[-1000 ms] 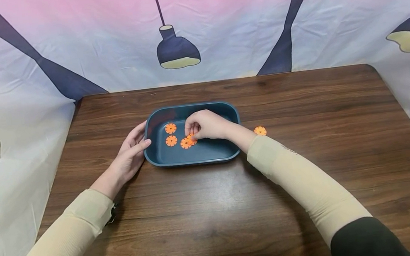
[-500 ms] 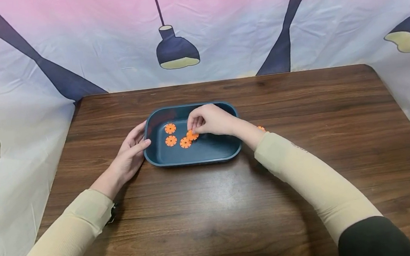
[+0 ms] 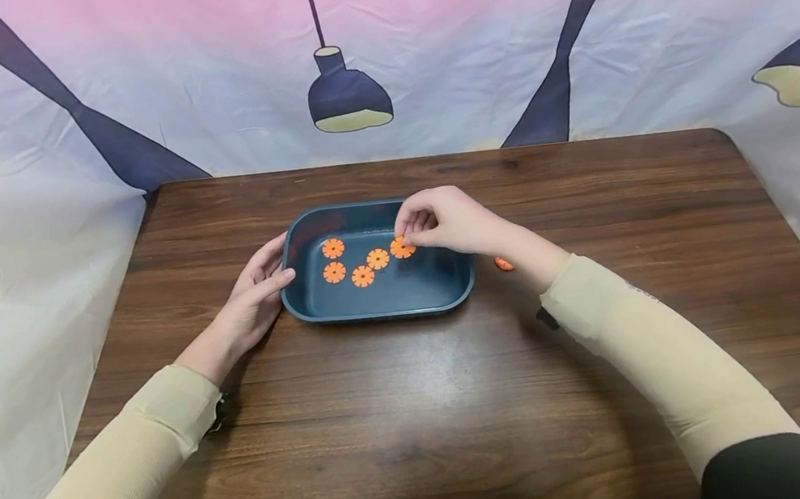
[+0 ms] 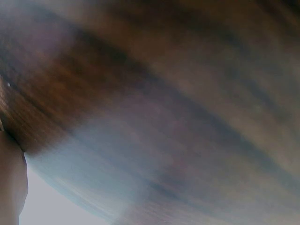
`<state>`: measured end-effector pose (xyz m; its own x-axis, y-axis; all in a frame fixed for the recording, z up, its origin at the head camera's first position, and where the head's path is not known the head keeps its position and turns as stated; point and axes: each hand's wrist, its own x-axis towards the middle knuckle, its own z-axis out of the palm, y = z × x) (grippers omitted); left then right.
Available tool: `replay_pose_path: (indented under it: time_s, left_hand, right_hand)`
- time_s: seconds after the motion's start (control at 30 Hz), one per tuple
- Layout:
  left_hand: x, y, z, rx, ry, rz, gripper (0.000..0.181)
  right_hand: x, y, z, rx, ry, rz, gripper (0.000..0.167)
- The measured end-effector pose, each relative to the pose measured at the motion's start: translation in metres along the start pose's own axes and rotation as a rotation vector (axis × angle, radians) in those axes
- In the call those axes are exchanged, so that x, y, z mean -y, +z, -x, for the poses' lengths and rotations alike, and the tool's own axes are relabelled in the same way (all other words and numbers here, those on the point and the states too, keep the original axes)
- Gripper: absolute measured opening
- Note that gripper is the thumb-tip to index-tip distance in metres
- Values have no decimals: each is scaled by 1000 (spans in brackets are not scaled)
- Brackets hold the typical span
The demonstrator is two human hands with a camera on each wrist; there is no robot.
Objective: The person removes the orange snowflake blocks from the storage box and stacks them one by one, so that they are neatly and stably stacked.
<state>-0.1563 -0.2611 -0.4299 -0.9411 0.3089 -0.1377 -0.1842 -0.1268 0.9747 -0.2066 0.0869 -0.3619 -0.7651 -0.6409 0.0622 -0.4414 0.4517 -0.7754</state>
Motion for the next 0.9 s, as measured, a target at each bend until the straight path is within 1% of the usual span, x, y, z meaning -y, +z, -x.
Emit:
replay_pose_path:
  time_s: [0.23, 0.47, 0.7, 0.9]
  left_hand:
    - [-1, 1, -1, 10, 7, 18, 59]
    - [3, 0, -1, 10, 18, 29, 59]
    - [2, 0, 0, 5, 17, 27, 59]
    - [1, 1, 0, 2, 6, 24, 60]
  right_hand:
    - [-3, -12, 17, -55, 25, -19, 7]
    - [-13, -25, 39, -121, 62, -6, 8]
    - [-27, -40, 63, -173, 129, -11, 9]
    - [-39, -47, 81, -211, 192, -3, 8]
